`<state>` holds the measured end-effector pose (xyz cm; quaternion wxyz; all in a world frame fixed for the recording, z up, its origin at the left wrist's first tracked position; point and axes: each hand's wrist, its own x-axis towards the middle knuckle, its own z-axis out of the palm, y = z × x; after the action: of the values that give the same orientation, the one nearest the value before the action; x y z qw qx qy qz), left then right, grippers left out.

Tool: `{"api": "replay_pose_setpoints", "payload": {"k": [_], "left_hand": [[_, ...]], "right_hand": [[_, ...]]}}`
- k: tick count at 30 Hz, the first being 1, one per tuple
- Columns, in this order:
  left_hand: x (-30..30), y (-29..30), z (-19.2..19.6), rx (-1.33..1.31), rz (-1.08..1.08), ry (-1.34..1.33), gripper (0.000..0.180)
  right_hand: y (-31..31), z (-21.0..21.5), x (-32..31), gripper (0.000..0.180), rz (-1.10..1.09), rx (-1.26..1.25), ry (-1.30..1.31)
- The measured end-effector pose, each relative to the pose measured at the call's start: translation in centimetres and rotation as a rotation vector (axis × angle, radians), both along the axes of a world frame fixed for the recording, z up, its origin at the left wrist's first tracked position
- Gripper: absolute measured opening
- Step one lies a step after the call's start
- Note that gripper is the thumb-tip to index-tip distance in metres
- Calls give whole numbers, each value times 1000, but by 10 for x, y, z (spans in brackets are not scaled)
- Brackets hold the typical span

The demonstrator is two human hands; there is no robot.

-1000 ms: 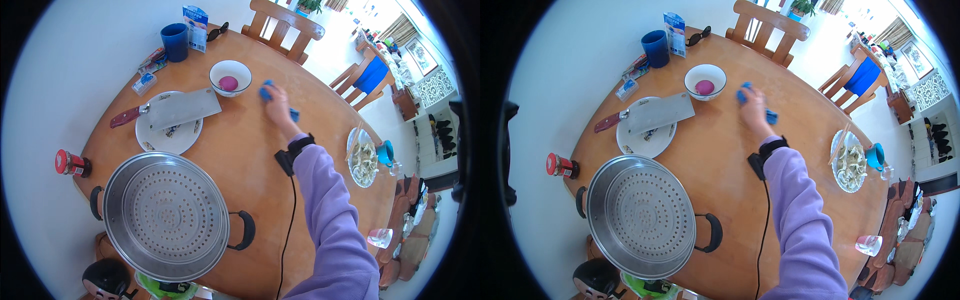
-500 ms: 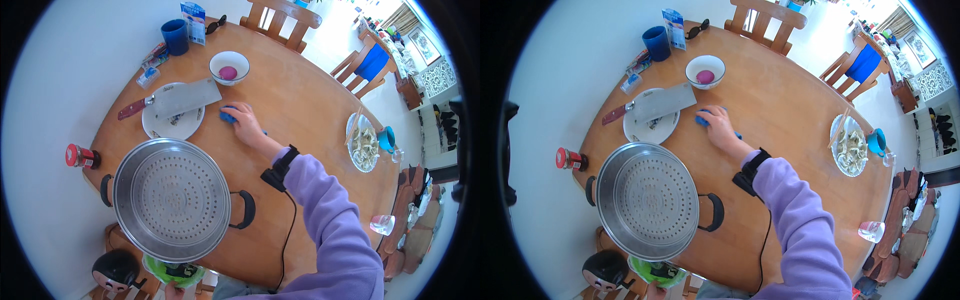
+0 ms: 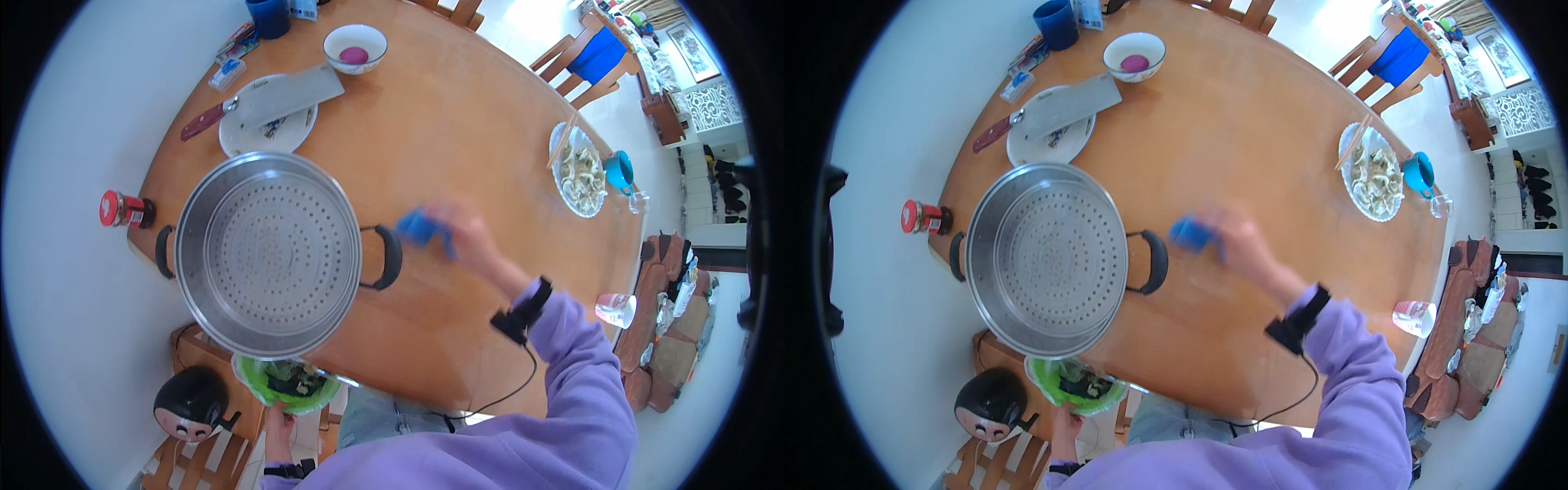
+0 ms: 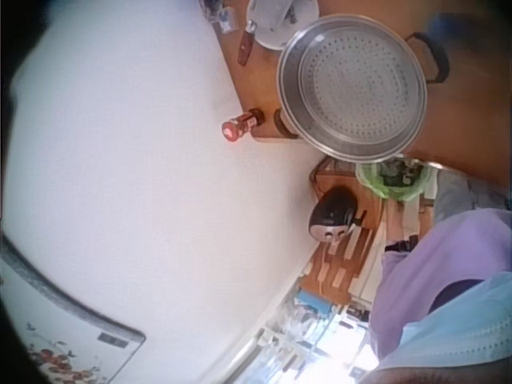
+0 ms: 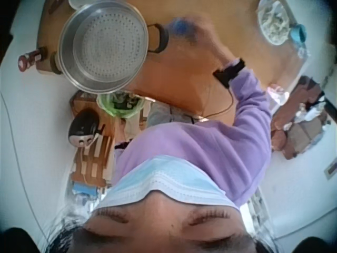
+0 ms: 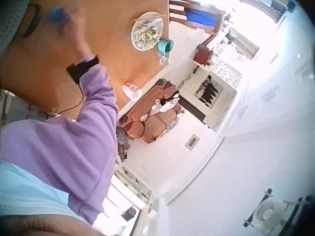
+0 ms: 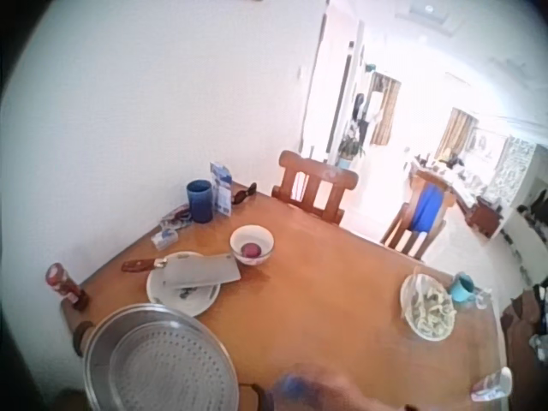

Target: The person wipes a dining table with a blue cloth, moving mugs, a plate of dumplings, and a steamer pot aside, then carries a small green bin to the kitchen, rinses the cloth at the sink, and returns to wipe a living room coffee table. The person also handles a plastic bag of fruit and a small bowl on the coffee table.

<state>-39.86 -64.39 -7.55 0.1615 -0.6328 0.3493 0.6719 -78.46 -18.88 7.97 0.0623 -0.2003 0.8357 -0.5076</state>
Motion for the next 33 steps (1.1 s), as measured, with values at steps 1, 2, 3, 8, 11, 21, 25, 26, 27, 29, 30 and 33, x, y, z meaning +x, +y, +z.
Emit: {"api": "replay_pose_setpoints", "payload": {"k": [1,2,3,8,11,21,25,26,27,29,30,33], "left_hand": [[-1,0,1,-32,-38,21,27],[-3,0,4,-28,-36,35,26],[-5,1,8,-32,-34,50,25],[-11,6,27,-20,-49,89,19],[-5,7,31,-17,-44,29,19],[24,21,21,-57,52,34,16],[36,24,20,-76,37,13,12],[38,25,18,-103,37,-1,11],[40,26,16,-113,38,5,11],[44,27,13,-134,68,-46,12],[45,27,11,-114,80,-46,12],[53,23,10,-68,128,-34,12]], "right_hand": [[11,-4,-15,49,-157,85,110],[22,-8,-24,49,-329,339,408],[21,-19,-27,49,-322,377,428],[-32,-51,23,48,-276,381,436],[-96,-42,98,46,-185,78,210],[-187,-20,230,41,191,-149,93],[-51,-3,223,42,-378,62,102],[-10,-1,230,45,-480,197,173],[31,-1,238,48,-554,313,246],[100,-6,267,45,-577,658,226],[121,-10,291,44,-558,633,277],[131,-27,344,40,-699,695,136]]}}
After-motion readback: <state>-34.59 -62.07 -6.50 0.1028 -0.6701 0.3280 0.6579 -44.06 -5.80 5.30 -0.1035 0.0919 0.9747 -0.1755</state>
